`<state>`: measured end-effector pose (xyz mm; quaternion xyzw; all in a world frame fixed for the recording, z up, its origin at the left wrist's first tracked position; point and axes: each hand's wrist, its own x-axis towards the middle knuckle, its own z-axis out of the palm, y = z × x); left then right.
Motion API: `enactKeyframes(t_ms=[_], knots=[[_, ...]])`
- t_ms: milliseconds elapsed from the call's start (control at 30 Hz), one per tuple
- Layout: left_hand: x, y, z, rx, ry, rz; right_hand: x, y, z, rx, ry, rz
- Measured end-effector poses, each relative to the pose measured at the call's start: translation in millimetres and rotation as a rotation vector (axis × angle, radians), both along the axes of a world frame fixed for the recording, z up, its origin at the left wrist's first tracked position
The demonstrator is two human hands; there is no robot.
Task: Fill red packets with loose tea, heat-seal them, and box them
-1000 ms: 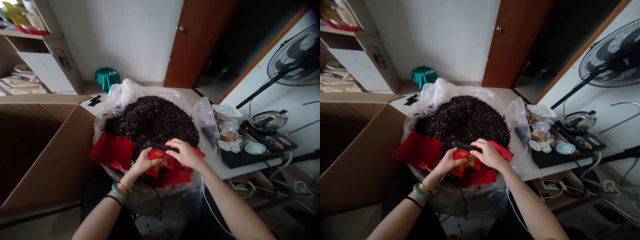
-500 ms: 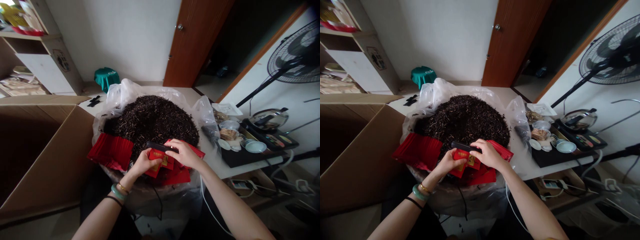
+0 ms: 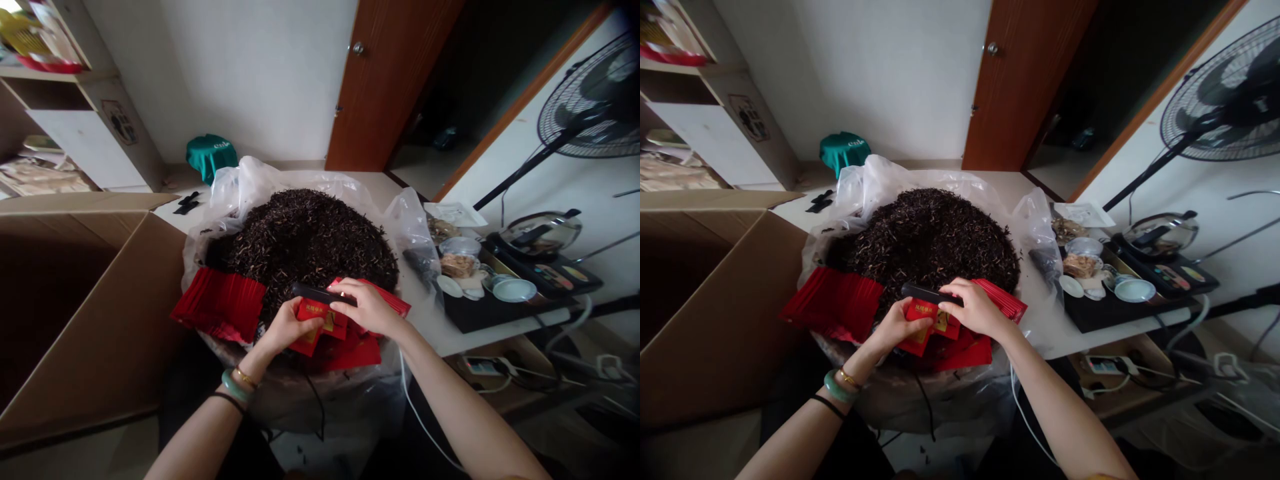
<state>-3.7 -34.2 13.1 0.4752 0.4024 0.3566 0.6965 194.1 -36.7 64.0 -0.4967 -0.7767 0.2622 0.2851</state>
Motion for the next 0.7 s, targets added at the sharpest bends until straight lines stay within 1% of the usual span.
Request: enactKeyframes(t_ms=[133, 200, 300, 433, 500, 600, 700], knots=[[0, 1, 0.3, -0.007, -0.022, 0.011, 7, 2, -0.4, -0.072, 0.106, -0.018], [0, 1, 0.3, 0.004, -0.029, 0.007, 10, 1, -2.5, -0.158, 0.184, -0.034], [1, 2, -0.6, 0.028, -0.020, 0.003, 10, 1, -10.8, -0.263, 0.274, -0.054], [5, 2, -2.2, 0.017, 0.005, 0.041, 6, 1, -21.6, -0.228, 0.344, -0.118], [6, 2, -2.4, 0.020, 0.009, 0.057, 4, -1, -22.4, -0.273, 0.306, -0.087], [6, 1, -1.8, 0.045, 0.033, 0.090, -1, -8, -20.4, -0.369, 0.134, 0.020], [6, 0, -0.3, 0.067, 0.069, 0.104, -7, -14, -20.4, -0.371, 0.036, 0.032]])
